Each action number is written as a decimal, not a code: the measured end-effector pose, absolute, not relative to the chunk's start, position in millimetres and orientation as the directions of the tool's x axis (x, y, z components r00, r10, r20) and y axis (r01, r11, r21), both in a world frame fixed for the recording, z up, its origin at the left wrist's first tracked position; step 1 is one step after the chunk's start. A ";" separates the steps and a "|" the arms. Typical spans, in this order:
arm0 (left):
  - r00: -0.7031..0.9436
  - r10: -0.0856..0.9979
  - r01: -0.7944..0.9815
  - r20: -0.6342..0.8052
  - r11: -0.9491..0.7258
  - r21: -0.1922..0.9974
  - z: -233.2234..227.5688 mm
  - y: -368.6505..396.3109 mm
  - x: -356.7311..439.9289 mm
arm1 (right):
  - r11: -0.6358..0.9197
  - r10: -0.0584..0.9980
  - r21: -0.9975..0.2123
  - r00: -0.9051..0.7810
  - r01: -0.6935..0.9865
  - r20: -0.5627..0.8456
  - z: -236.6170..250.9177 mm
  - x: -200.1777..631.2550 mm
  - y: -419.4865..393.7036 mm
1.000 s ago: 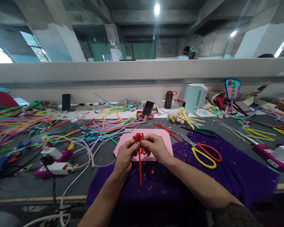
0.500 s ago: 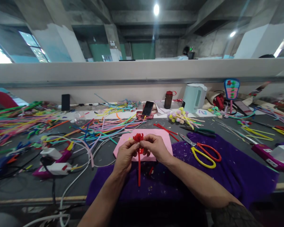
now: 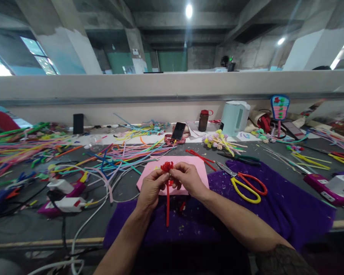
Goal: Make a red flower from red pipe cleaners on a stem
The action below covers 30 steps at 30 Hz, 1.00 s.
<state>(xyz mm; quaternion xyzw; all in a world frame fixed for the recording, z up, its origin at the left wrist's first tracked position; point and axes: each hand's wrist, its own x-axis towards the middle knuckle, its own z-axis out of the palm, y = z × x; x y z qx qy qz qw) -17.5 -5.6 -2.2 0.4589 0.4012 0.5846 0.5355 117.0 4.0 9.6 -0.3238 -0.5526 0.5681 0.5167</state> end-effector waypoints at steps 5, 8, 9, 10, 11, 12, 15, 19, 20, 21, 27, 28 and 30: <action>0.002 0.992 -0.247 0.124 -0.119 0.962 -2.9 -5.0 -17.8 | 0.158 0.943 -0.958 -0.253 -0.238 0.218 9.0 116.6 3.3; -0.004 0.991 -0.234 0.134 -0.131 0.963 -3.5 -4.3 -18.2 | 0.163 0.942 -0.954 -0.247 -0.253 0.227 6.9 115.9 3.6; -0.006 0.990 -0.229 0.140 -0.137 0.964 -3.6 -4.2 -18.3 | 0.166 0.942 -0.952 -0.244 -0.258 0.230 6.0 115.7 3.8; -0.006 0.989 -0.222 0.146 -0.144 0.964 -3.7 -4.2 -18.6 | 0.168 0.942 -0.950 -0.242 -0.264 0.234 5.1 115.4 4.1; -0.004 0.988 -0.212 0.153 -0.150 0.966 -3.6 -4.2 -18.8 | 0.170 0.941 -0.948 -0.241 -0.268 0.237 4.3 115.3 4.4; -0.003 0.987 -0.201 0.161 -0.159 0.967 -3.5 -4.3 -19.0 | 0.169 0.941 -0.948 -0.242 -0.271 0.237 3.7 115.2 4.6; -0.012 0.983 -0.161 0.185 -0.184 0.970 -2.6 -5.1 -19.5 | 0.160 0.940 -0.949 -0.252 -0.273 0.231 2.5 115.3 5.1; -0.036 0.978 -0.109 0.204 -0.207 0.972 -0.6 -6.4 -19.4 | 0.143 0.947 -0.954 -0.244 -0.263 0.209 1.7 115.4 5.4; -0.040 0.977 -0.101 0.209 -0.212 0.972 -0.1 -6.7 -19.1 | 0.140 0.949 -0.955 -0.240 -0.263 0.205 1.5 115.4 5.6; -0.045 0.976 -0.097 0.213 -0.216 0.972 0.5 -7.0 -18.8 | 0.138 0.950 -0.954 -0.237 -0.265 0.203 1.3 115.4 5.7; -0.062 0.980 -0.162 0.189 -0.196 0.967 3.4 -8.1 -17.6 | 0.122 0.955 -0.952 -0.228 -0.279 0.189 2.3 114.1 5.4; -0.058 0.983 -0.190 0.175 -0.183 0.965 3.3 -7.6 -18.1 | 0.120 0.955 -0.953 -0.229 -0.279 0.187 2.9 113.5 5.0; -0.048 0.990 -0.259 0.129 -0.137 0.956 2.1 -5.8 -19.8 | 0.112 0.955 -0.953 -0.234 -0.282 0.181 4.3 112.2 4.0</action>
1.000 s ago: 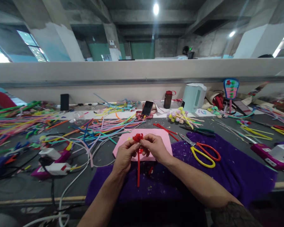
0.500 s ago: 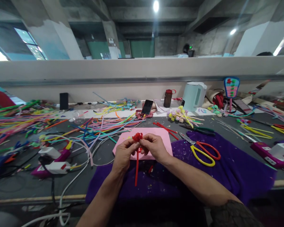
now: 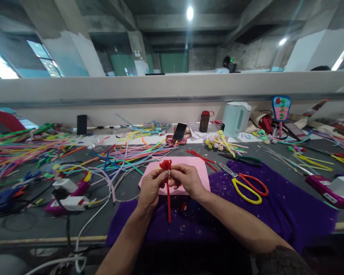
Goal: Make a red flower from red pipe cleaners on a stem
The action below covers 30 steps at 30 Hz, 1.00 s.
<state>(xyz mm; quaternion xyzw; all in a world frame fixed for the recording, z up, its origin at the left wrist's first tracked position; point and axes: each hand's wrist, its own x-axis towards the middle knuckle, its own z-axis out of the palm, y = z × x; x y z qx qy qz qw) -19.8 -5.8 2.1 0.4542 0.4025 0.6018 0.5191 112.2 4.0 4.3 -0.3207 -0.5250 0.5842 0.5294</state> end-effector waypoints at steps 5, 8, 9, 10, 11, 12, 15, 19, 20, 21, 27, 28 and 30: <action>-0.010 0.999 -0.411 -0.044 0.036 0.911 -2.3 0.3 -25.1 | 0.060 0.962 -0.970 -0.247 -0.235 0.119 8.5 111.2 1.0; 0.016 0.996 -0.445 -0.091 0.089 0.891 -3.2 1.7 -25.7 | -0.009 0.941 -0.992 -0.336 -0.122 0.033 10.8 110.3 -2.0; 0.041 0.995 -0.448 -0.087 0.097 0.889 -3.3 1.6 -25.3 | -0.026 0.930 -0.995 -0.368 -0.098 0.012 11.3 109.7 -3.1; 0.073 0.994 -0.447 -0.078 0.103 0.889 -3.3 1.3 -24.6 | -0.037 0.918 -0.995 -0.396 -0.091 0.002 11.6 109.1 -4.2; 0.105 0.992 -0.444 -0.066 0.106 0.890 -3.2 0.8 -23.9 | -0.044 0.908 -0.994 -0.419 -0.099 0.002 11.6 108.6 -5.0; 0.133 0.990 -0.441 -0.055 0.109 0.891 -3.1 0.2 -23.1 | -0.050 0.900 -0.992 -0.436 -0.115 0.005 11.4 108.2 -5.6; 0.158 0.986 -0.449 -0.054 0.121 0.885 -2.7 -1.2 -21.1 | -0.050 0.900 -0.986 -0.436 -0.159 0.025 9.2 108.1 -5.7; 0.149 0.986 -0.491 -0.074 0.138 0.860 -0.9 -2.3 -19.9 | -0.002 0.918 -0.989 -0.393 -0.149 0.057 5.5 109.1 -3.8; 0.138 0.988 -0.497 -0.068 0.129 0.858 -0.2 -2.5 -19.7 | 0.006 0.919 -0.990 -0.390 -0.144 0.062 4.8 109.2 -3.5; 0.120 0.991 -0.501 -0.061 0.114 0.858 0.3 -2.8 -19.4 | 0.014 0.920 -0.990 -0.386 -0.142 0.068 4.3 109.2 -3.2; 0.048 0.999 -0.481 0.014 0.010 0.876 -1.9 -4.4 -16.9 | 0.050 0.932 -0.992 -0.351 -0.118 0.089 1.0 108.1 -1.6; 0.047 0.999 -0.471 0.026 -0.001 0.882 -3.0 -4.4 -16.5 | 0.054 0.934 -0.992 -0.346 -0.110 0.089 0.6 107.9 -1.3; 0.040 0.998 -0.447 0.038 -0.016 0.895 -5.2 -4.3 -16.0 | 0.060 0.936 -0.994 -0.342 -0.092 0.088 -0.2 107.6 -0.7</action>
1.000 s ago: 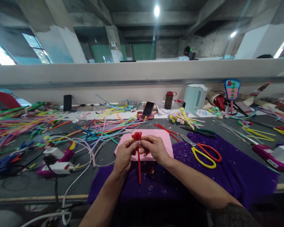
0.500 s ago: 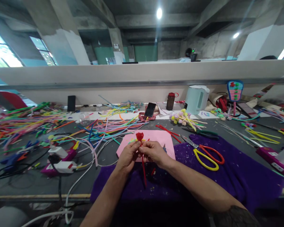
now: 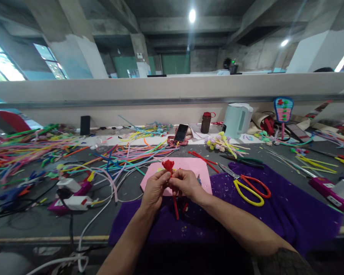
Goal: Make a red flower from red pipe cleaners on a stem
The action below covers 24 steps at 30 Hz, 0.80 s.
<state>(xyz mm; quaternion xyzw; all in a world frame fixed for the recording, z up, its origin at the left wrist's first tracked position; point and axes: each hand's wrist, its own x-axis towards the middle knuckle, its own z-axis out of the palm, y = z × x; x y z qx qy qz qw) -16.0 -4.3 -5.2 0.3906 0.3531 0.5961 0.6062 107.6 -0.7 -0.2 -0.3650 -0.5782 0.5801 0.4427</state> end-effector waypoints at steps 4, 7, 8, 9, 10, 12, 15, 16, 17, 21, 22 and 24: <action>0.001 1.000 -0.401 0.030 -0.027 0.916 -7.2 -3.8 -15.1 | 0.067 0.930 -0.996 -0.357 -0.059 0.084 -1.4 107.4 -0.2; -0.030 0.999 -0.385 0.027 -0.036 0.922 -7.0 -3.5 -14.7 | 0.067 0.924 -0.996 -0.373 -0.064 0.087 -3.0 107.5 0.0; -0.037 0.999 -0.381 0.025 -0.038 0.924 -7.0 -3.4 -14.7 | 0.067 0.923 -0.995 -0.376 -0.068 0.088 -3.7 107.5 0.1; -0.042 0.999 -0.379 0.023 -0.037 0.925 -6.9 -3.3 -14.7 | 0.068 0.922 -0.995 -0.377 -0.069 0.090 -4.3 107.5 0.2; -0.046 0.999 -0.377 0.021 -0.037 0.926 -7.0 -3.3 -14.8 | 0.070 0.922 -0.995 -0.376 -0.070 0.092 -4.8 107.5 0.3; -0.052 0.998 -0.372 0.022 -0.040 0.927 -7.1 -3.2 -14.9 | 0.072 0.921 -0.995 -0.377 -0.071 0.094 -5.2 107.3 0.3; -0.058 0.998 -0.371 0.032 -0.051 0.927 -7.1 -3.2 -15.2 | 0.068 0.922 -0.995 -0.377 -0.069 0.089 -4.0 106.9 -0.6; -0.057 0.998 -0.370 0.033 -0.052 0.927 -7.0 -3.2 -15.3 | 0.064 0.922 -0.996 -0.377 -0.069 0.086 -3.2 106.8 -1.0; -0.054 0.998 -0.371 0.033 -0.051 0.927 -6.8 -3.2 -15.3 | 0.060 0.923 -0.996 -0.376 -0.069 0.082 -2.4 106.7 -1.5; -0.033 0.999 -0.381 0.029 -0.039 0.924 -6.5 -2.7 -14.8 | 0.056 0.923 -0.996 -0.376 -0.063 0.076 -0.6 106.5 -2.9; -0.028 0.999 -0.387 0.028 -0.037 0.922 -6.7 -2.4 -14.6 | 0.058 0.923 -0.997 -0.378 -0.058 0.076 -0.7 106.6 -2.9; -0.024 0.999 -0.397 0.031 -0.038 0.917 -7.3 -1.9 -14.2 | 0.064 0.921 -0.997 -0.381 -0.049 0.078 -1.6 107.0 -2.6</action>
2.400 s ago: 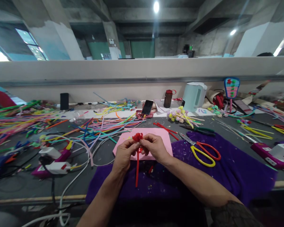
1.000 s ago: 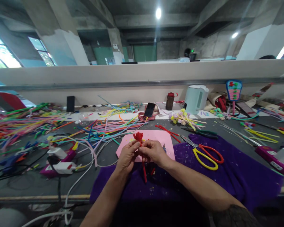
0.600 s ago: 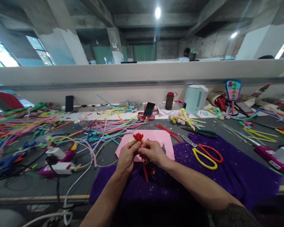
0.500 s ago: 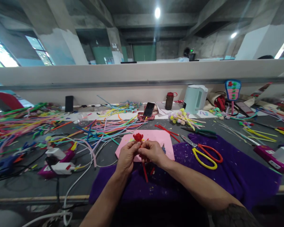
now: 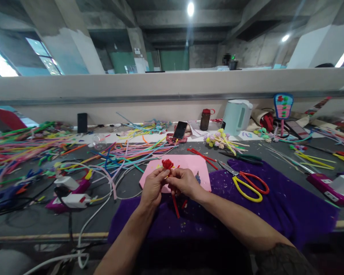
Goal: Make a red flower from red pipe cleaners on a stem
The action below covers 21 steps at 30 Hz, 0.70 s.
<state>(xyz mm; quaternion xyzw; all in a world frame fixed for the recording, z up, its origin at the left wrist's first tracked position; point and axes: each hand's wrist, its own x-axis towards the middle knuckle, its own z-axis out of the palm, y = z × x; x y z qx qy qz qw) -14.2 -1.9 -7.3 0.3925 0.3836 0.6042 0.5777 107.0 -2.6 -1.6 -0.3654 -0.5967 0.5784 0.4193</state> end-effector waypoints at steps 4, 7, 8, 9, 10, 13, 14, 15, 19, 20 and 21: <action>-0.044 0.998 -0.383 0.040 -0.054 0.922 -8.2 -1.7 -13.7 | 0.077 0.924 -0.996 -0.372 -0.047 0.089 -2.1 108.1 -1.6; -0.037 0.998 -0.348 0.049 -0.059 0.936 -6.8 -3.0 -13.7 | 0.088 0.930 -0.995 -0.353 -0.056 0.102 0.7 108.9 -1.2; -0.028 0.999 -0.345 0.043 -0.050 0.937 -5.9 -3.7 -13.7 | 0.094 0.932 -0.994 -0.346 -0.058 0.109 2.0 109.1 -1.3; -0.016 1.000 -0.349 0.027 -0.030 0.936 -4.8 -4.3 -13.9 | 0.100 0.934 -0.993 -0.340 -0.058 0.114 3.1 109.4 -1.4; -0.002 1.000 -0.360 0.005 -0.006 0.933 -3.5 -4.9 -14.2 | 0.105 0.935 -0.993 -0.334 -0.057 0.118 4.1 109.6 -1.5; 0.048 0.998 -0.408 -0.037 0.054 0.911 -0.2 -5.8 -16.1 | 0.108 0.934 -0.993 -0.336 -0.053 0.119 5.6 110.1 -2.0; 0.062 0.997 -0.418 -0.036 0.059 0.906 0.6 -5.7 -17.1 | 0.107 0.932 -0.993 -0.342 -0.050 0.118 5.7 110.3 -2.2; 0.070 0.997 -0.423 -0.028 0.056 0.904 1.0 -5.6 -18.1 | 0.107 0.930 -0.993 -0.350 -0.046 0.116 5.6 110.4 -2.4; 0.060 0.998 -0.417 -0.002 0.027 0.908 0.2 -4.2 -20.8 | 0.106 0.916 -0.994 -0.386 -0.021 0.105 4.5 110.2 -3.2; 0.061 0.998 -0.423 -0.001 0.027 0.906 -0.3 -3.8 -21.0 | 0.105 0.914 -0.994 -0.393 -0.017 0.104 4.0 110.0 -3.5; 0.068 0.998 -0.432 -0.003 0.032 0.901 -0.9 -3.4 -20.9 | 0.104 0.912 -0.994 -0.397 -0.016 0.102 3.5 109.7 -3.7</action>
